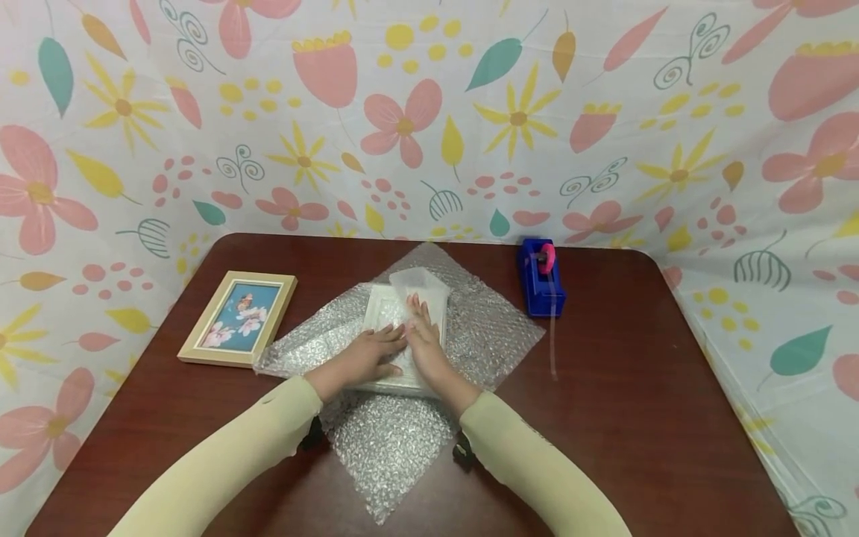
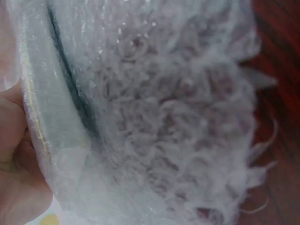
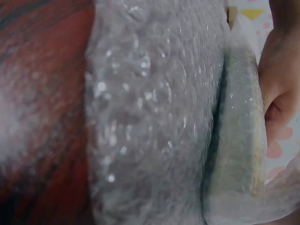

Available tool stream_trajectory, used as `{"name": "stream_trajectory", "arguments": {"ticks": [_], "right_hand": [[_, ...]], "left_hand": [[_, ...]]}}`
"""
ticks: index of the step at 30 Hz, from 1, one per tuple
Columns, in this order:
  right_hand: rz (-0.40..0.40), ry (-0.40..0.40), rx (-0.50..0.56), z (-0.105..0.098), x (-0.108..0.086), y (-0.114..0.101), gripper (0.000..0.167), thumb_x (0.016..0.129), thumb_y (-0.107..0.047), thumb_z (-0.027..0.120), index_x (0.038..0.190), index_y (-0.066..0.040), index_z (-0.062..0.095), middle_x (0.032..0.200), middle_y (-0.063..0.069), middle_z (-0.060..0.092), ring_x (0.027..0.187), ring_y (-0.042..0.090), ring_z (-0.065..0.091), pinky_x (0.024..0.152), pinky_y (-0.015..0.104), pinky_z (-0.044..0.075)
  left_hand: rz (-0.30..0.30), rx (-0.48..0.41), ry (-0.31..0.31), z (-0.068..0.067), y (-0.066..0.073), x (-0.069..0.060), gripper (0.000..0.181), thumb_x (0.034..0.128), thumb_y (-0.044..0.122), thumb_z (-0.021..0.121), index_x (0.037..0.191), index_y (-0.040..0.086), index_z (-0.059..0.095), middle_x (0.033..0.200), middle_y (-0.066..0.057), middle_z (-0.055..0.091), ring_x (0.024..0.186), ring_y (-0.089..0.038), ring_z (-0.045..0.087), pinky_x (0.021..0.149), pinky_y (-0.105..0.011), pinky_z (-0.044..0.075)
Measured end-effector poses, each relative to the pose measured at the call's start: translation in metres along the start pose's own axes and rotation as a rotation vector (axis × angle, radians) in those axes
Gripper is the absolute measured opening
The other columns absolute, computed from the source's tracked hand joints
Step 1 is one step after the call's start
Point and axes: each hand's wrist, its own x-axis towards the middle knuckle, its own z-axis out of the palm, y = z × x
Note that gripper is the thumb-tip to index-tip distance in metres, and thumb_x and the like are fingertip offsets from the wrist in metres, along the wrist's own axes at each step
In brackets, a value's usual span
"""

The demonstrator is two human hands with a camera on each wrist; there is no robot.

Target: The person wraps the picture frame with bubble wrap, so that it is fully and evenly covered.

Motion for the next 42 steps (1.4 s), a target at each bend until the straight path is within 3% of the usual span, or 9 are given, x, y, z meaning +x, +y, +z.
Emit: {"name": "stream_trajectory", "arguments": {"ticks": [3, 9, 19, 34, 42], "right_hand": [[-0.021, 0.004, -0.021, 0.002, 0.001, 0.001, 0.055, 0.112, -0.021, 0.022, 0.162, 0.001, 0.015, 0.172, 0.019, 0.003, 0.161, 0.041, -0.008, 0.125, 0.065, -0.017], [0.008, -0.053, -0.066, 0.003, 0.001, 0.004, 0.054, 0.113, -0.02, 0.022, 0.162, 0.002, 0.015, 0.172, 0.019, 0.001, 0.161, 0.041, -0.01, 0.125, 0.066, -0.017], [0.101, -0.164, -0.168, 0.002, 0.003, 0.001, 0.058, 0.113, -0.028, 0.021, 0.163, -0.001, 0.009, 0.173, 0.016, -0.003, 0.161, 0.037, -0.014, 0.125, 0.064, -0.018], [0.224, -0.299, -0.231, -0.002, 0.013, -0.008, 0.061, 0.113, -0.034, 0.02, 0.163, 0.0, 0.011, 0.173, 0.015, -0.005, 0.161, 0.035, -0.018, 0.126, 0.061, -0.02], [0.222, -0.324, -0.273, -0.004, 0.017, -0.01, 0.062, 0.113, -0.035, 0.02, 0.163, -0.001, 0.008, 0.173, 0.015, -0.008, 0.16, 0.036, -0.02, 0.125, 0.062, -0.021]], "left_hand": [[0.004, -0.004, 0.001, 0.001, 0.001, 0.001, 0.068, 0.0957, 0.035, 0.069, 0.153, 0.006, 0.046, 0.165, -0.016, 0.036, 0.155, -0.037, 0.033, 0.126, -0.06, 0.027], [-0.004, -0.025, -0.025, 0.003, 0.0, 0.001, 0.068, 0.0966, 0.035, 0.068, 0.154, 0.007, 0.045, 0.167, -0.014, 0.032, 0.157, -0.036, 0.029, 0.127, -0.059, 0.025], [0.036, -0.018, 0.006, 0.005, 0.0, -0.001, 0.069, 0.0953, 0.034, 0.069, 0.154, 0.007, 0.046, 0.164, -0.016, 0.038, 0.155, -0.04, 0.033, 0.124, -0.063, 0.028], [0.024, -0.01, -0.011, 0.005, -0.001, -0.001, 0.065, 0.0969, 0.036, 0.067, 0.153, 0.01, 0.047, 0.167, -0.013, 0.034, 0.156, -0.039, 0.03, 0.125, -0.062, 0.028], [0.04, 0.023, 0.052, 0.004, 0.0, -0.001, 0.065, 0.0942, 0.036, 0.071, 0.15, 0.007, 0.052, 0.164, -0.015, 0.039, 0.154, -0.037, 0.035, 0.123, -0.06, 0.033]]}}
